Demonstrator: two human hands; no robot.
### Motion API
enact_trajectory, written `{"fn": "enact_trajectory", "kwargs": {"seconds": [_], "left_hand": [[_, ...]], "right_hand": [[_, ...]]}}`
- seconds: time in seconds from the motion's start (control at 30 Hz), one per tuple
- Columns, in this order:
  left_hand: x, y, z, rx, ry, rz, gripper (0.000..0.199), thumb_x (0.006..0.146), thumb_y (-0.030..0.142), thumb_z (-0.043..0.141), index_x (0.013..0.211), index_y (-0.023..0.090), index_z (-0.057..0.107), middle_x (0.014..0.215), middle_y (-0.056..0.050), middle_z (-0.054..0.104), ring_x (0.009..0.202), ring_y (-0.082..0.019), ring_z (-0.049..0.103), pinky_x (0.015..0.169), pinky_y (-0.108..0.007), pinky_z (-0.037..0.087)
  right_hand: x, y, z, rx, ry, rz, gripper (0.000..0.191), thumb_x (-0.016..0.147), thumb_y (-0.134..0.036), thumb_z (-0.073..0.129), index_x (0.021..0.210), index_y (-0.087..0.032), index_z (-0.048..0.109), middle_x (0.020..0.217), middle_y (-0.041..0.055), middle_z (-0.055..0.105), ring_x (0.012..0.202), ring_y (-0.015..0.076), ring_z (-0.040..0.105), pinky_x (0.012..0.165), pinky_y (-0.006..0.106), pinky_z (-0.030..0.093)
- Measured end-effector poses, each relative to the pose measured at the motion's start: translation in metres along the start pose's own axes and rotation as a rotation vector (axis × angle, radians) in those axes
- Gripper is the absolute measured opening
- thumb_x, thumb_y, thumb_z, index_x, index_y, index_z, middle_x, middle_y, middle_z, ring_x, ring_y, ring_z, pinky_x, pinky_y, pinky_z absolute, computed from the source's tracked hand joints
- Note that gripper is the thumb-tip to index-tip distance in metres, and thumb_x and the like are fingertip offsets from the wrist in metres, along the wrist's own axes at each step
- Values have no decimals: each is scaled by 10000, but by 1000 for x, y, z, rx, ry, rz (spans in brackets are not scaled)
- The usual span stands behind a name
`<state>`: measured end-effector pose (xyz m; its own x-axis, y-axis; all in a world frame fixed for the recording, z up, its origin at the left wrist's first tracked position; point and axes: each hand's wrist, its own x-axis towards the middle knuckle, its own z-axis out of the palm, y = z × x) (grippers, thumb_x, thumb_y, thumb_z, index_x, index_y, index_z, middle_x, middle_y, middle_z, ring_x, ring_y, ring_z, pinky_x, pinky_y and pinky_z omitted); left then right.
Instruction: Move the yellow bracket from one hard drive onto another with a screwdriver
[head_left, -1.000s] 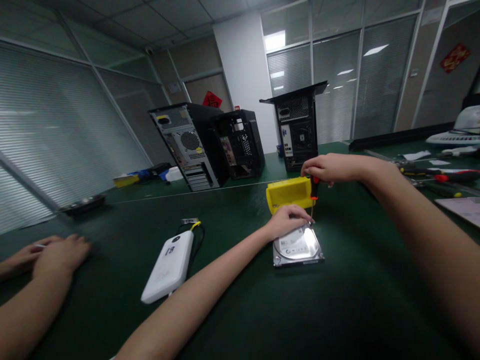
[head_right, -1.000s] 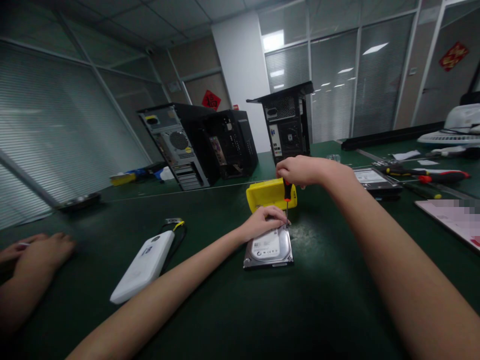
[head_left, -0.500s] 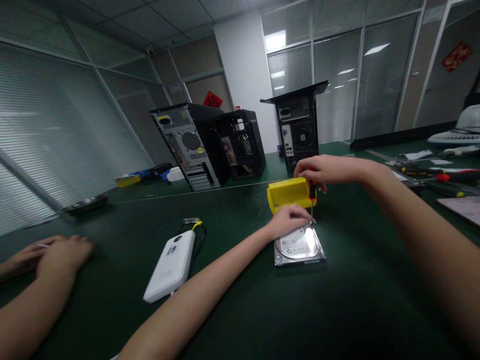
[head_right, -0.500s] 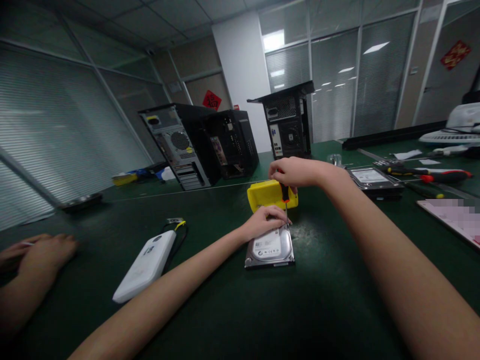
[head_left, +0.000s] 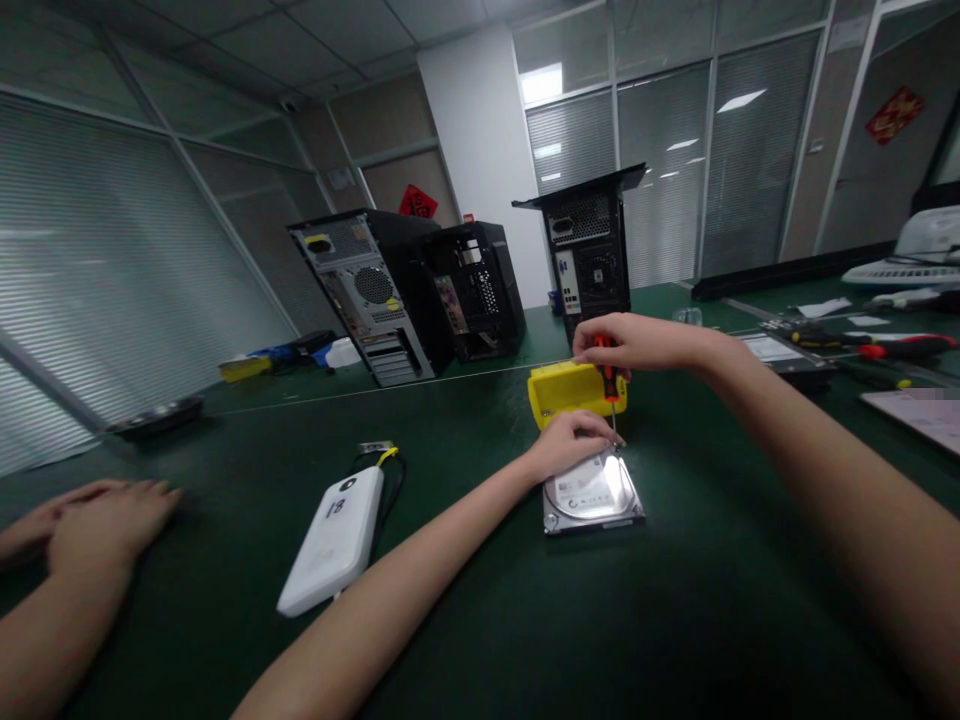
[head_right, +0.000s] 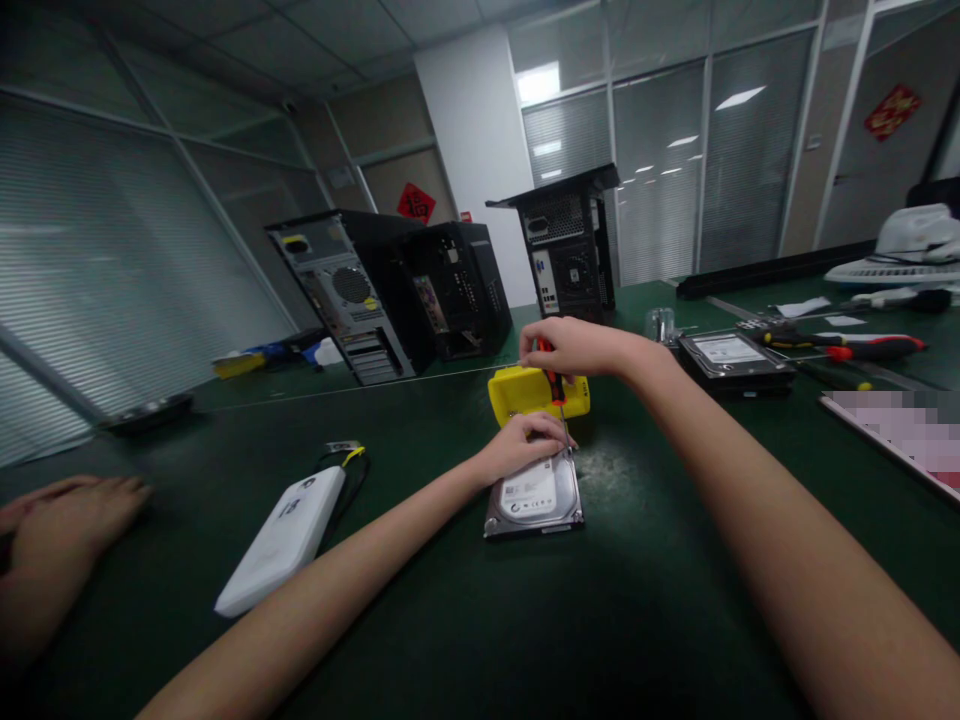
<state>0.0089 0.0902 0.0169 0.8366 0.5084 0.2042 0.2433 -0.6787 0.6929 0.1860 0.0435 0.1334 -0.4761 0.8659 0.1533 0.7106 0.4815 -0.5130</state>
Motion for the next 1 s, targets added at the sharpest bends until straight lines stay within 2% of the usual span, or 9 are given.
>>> {"fn": "enact_trajectory", "kwargs": {"seconds": [0.07,0.27,0.43,0.53,0.7,1.0], "left_hand": [[0,-1,0,14,2,-10,178,803,160,551,858,157,720,939,-43,678,916,-155,596,861,-259,432],[0,-1,0,27,5,-12,171,800,166,559,854,163,722,939,-42,675,922,-158,591,860,-260,430],[0,-2,0,22,1,4,182,807,172,552,870,170,722,946,-40,670,928,-157,587,863,-259,425],[0,-3,0,19,5,0,179,809,174,552,870,166,720,950,-42,669,926,-155,588,859,-258,426],[-1,-3,1,18,6,0,174,808,174,558,876,163,718,949,-44,668,931,-156,587,865,-261,426],[0,-7,2,-32,6,38,187,817,161,538,877,138,714,936,-53,675,909,-148,598,862,-252,434]], "right_hand": [[0,1,0,-11,8,17,186,858,-269,447,991,-163,523,965,90,592,701,131,588,554,220,467],[-5,-5,-1,-76,56,89,377,850,-230,439,1218,-162,393,974,96,575,721,138,580,591,229,458],[-2,-1,-1,-34,28,39,326,844,-347,491,1125,-183,468,996,81,582,711,136,587,582,236,453],[0,3,-1,-57,37,17,295,841,-309,488,1106,-177,490,988,79,578,721,141,583,606,248,452],[-2,1,0,-107,54,27,340,832,-241,475,1167,-187,447,1029,88,560,857,178,561,713,272,447],[-4,0,2,-9,38,48,405,825,-255,482,1198,-166,353,960,76,531,785,161,557,660,260,459]]}}
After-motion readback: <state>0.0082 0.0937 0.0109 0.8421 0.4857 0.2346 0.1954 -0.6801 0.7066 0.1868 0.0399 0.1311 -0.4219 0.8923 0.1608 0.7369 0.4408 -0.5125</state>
